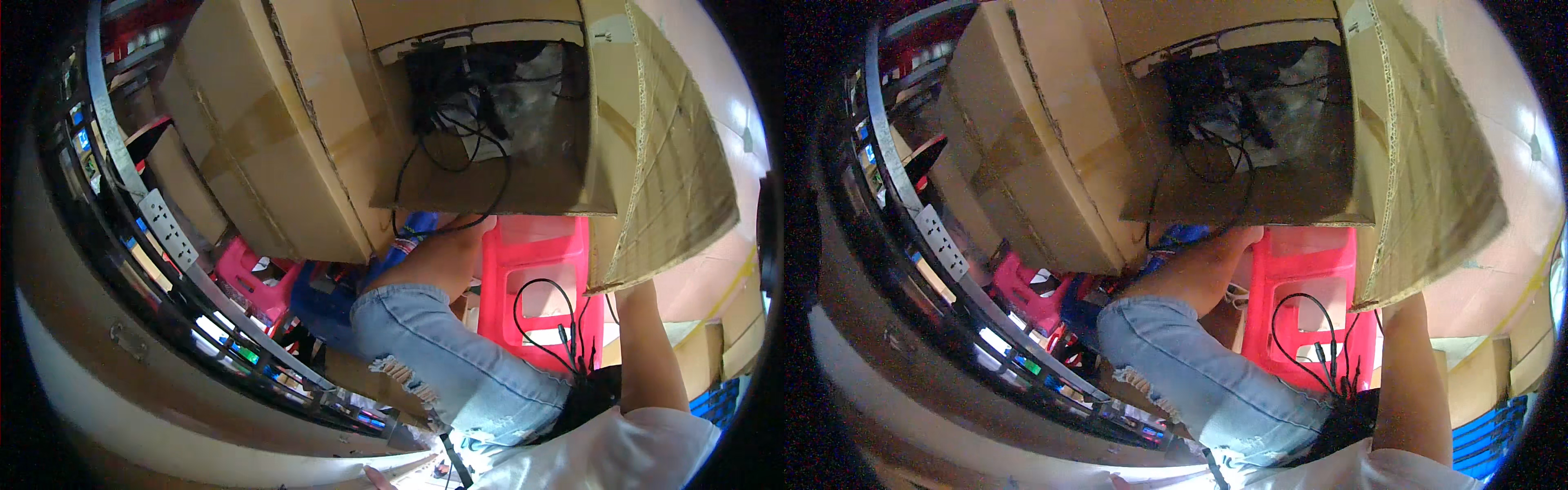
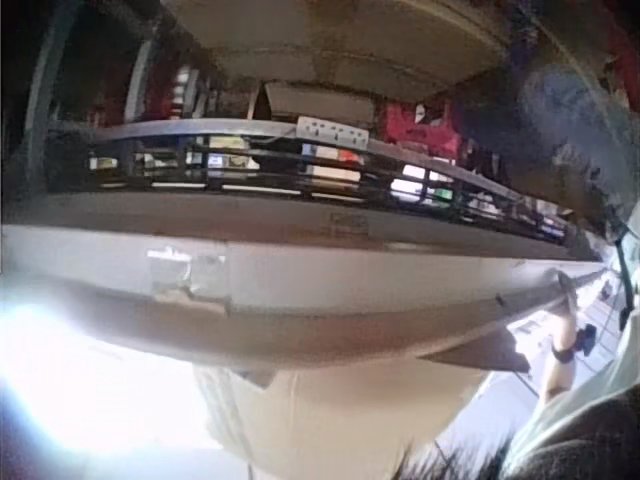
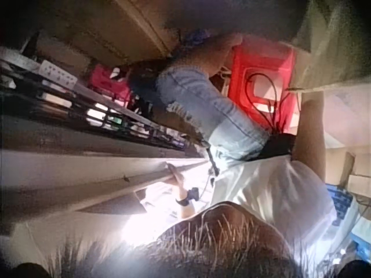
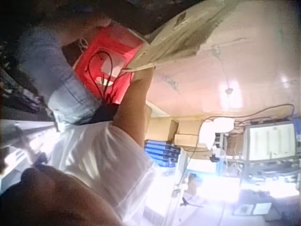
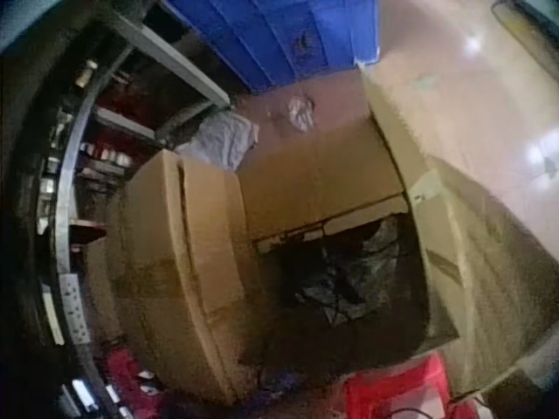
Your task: The person picks up a white mouse shell and a black internal component, fits them together by hand, and places the unit on the workbench. They then take a small plastic bag, place a black component inside it, and set the bagged item down.
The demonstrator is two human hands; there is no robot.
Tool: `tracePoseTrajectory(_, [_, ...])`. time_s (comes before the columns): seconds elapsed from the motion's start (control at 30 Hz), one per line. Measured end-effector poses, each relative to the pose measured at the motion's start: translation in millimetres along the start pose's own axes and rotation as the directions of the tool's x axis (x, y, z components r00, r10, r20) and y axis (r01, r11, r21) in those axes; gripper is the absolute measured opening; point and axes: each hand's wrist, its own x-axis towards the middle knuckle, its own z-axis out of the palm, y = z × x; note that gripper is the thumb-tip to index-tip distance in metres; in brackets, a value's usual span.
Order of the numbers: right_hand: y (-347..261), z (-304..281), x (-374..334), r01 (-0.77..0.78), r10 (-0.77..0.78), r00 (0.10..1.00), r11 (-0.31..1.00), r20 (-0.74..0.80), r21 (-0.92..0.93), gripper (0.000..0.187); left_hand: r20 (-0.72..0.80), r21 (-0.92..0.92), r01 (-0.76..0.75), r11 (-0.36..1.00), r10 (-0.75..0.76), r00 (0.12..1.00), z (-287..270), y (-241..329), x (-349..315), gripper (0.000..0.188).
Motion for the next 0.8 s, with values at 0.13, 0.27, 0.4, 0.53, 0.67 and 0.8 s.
tracePoseTrajectory(0.13, [32, -20, 13, -0.080, 0.077, 0.988, 0.997, -0.131, -0.014, 0.024, -0.011, -0.162, 0.001, 0.987, -0.003, 1.000, 63, 61, 58, 0.067])
tracePoseTrajectory(0.27, [64, -32, 31, -0.132, 0.139, 0.957, 0.990, -0.254, 0.046, 0.024, -0.107, 0.066, -0.146, 0.987, 0.152, 0.983, 100, 110, 93, 0.072])
tracePoseTrajectory(0.4, [9, -61, -13, -0.041, 0.050, 0.965, 0.998, -0.258, 0.042, 0.017, -0.091, 0.480, -0.428, 0.766, 0.529, 0.844, 86, 237, 141, 0.085])
tracePoseTrajectory(0.53, [27, -97, -20, 0.024, -0.029, 0.967, 0.999, -0.254, -0.026, 0.012, -0.120, 0.413, -0.453, 0.790, 0.541, 0.833, 106, 290, 155, 0.078])
tracePoseTrajectory(0.67, [25, -124, -39, 0.146, -0.166, 0.941, 0.985, -0.296, -0.090, 0.026, -0.202, 0.349, -0.505, 0.790, 0.589, 0.782, 117, 312, 150, 0.079])
tracePoseTrajectory(0.8, [19, -165, -64, 0.215, -0.225, 0.961, 0.974, -0.161, -0.077, 0.033, -0.266, 0.325, -0.535, 0.780, 0.618, 0.740, 130, 307, 144, 0.079])
